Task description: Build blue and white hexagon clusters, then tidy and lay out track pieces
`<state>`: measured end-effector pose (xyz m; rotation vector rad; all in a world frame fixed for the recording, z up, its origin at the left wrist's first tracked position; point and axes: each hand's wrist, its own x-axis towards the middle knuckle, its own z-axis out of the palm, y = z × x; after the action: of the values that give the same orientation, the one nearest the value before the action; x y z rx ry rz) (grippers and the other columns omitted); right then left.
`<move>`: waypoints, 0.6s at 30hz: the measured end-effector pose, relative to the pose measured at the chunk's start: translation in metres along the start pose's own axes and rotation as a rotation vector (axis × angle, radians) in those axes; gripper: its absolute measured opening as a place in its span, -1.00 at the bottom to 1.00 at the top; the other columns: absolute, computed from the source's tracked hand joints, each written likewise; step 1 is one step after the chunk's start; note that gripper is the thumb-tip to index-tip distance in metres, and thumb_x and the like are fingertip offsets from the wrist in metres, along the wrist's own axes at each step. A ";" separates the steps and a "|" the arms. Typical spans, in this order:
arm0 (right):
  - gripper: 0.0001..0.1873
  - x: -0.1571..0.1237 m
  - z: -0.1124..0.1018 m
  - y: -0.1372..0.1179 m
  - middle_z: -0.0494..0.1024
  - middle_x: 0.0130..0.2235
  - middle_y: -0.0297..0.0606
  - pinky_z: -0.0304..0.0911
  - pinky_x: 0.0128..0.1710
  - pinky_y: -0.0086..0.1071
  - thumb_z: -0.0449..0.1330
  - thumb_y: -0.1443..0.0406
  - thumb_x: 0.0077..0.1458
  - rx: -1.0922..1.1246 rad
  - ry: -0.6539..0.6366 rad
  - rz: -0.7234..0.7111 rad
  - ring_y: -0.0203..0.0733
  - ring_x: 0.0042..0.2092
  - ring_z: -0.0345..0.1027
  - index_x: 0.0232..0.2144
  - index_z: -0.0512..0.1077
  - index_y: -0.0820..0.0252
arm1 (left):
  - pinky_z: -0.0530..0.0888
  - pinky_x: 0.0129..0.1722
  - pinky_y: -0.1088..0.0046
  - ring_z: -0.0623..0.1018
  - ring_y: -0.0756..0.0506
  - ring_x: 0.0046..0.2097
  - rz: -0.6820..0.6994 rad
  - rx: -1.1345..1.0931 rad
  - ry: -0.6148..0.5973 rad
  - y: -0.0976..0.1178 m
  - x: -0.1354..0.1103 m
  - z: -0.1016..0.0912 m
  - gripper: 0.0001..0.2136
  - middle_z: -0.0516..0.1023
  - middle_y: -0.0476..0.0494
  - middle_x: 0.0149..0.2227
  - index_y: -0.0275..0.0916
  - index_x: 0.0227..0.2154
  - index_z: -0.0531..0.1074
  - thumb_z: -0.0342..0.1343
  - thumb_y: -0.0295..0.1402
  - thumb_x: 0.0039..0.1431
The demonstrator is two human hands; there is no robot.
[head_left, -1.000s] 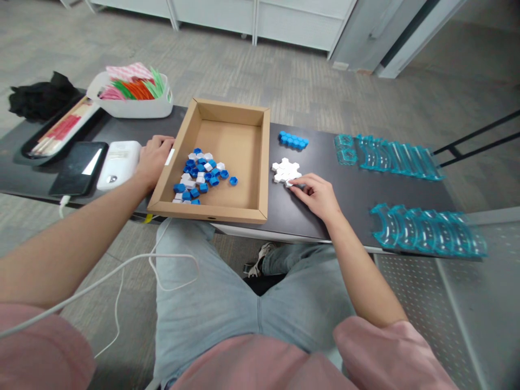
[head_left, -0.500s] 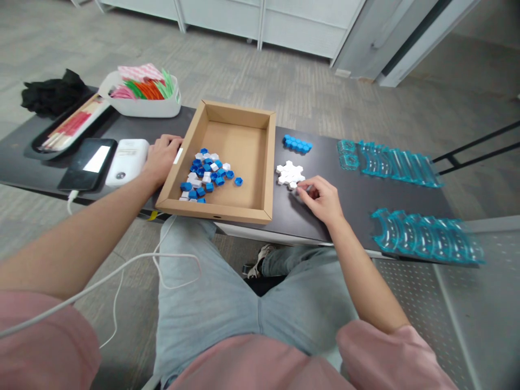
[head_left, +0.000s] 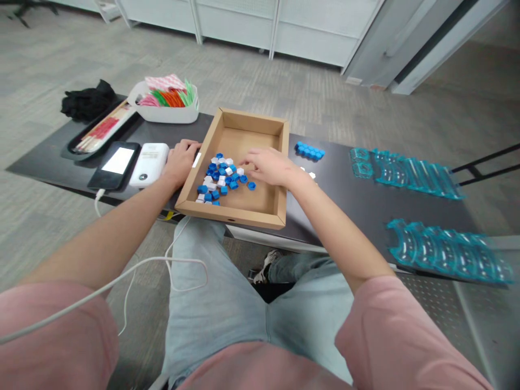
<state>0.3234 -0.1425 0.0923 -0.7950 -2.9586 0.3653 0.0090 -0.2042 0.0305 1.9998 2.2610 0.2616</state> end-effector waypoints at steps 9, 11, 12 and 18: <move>-0.80 0.025 0.007 0.012 0.75 -0.06 -0.13 0.34 -0.02 -0.18 0.39 0.38 0.28 0.160 0.099 -0.004 0.06 -0.04 0.58 -0.04 0.62 0.16 | 0.38 0.45 -0.07 0.44 -0.47 0.44 0.011 -0.028 0.030 -0.004 0.002 0.005 -0.45 0.43 -0.47 0.50 -0.16 0.48 0.46 -0.05 -0.29 0.53; -0.76 0.000 -0.003 0.029 0.71 -0.09 -0.20 0.38 -0.03 -0.19 0.44 0.26 0.30 0.324 0.253 0.014 -0.02 -0.11 0.56 0.00 0.60 0.12 | 0.35 0.46 -0.07 0.41 -0.46 0.45 0.005 -0.043 0.018 -0.002 0.000 0.002 -0.44 0.41 -0.48 0.51 -0.19 0.49 0.45 -0.07 -0.29 0.54; -0.71 -0.018 -0.009 0.038 0.70 -0.09 -0.23 0.41 -0.03 -0.19 0.47 0.19 0.31 0.395 0.331 0.019 -0.05 -0.12 0.56 0.03 0.60 0.10 | 0.34 0.48 -0.07 0.40 -0.46 0.46 0.006 -0.054 0.006 -0.002 -0.001 0.000 -0.44 0.40 -0.49 0.52 -0.22 0.50 0.44 -0.08 -0.28 0.56; -0.72 -0.152 0.002 0.071 0.71 -0.08 -0.26 0.56 0.00 -0.12 0.46 0.05 0.38 0.548 0.783 0.203 -0.06 -0.11 0.61 0.04 0.64 -0.03 | 0.28 0.52 -0.18 0.36 -0.47 0.46 0.016 -0.088 -0.052 0.006 -0.005 -0.011 -0.41 0.34 -0.57 0.54 -0.40 0.53 0.38 -0.12 -0.25 0.61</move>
<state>0.4893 -0.1593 0.0748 -0.8887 -1.9349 0.6524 0.0130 -0.2091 0.0419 1.9577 2.1642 0.3014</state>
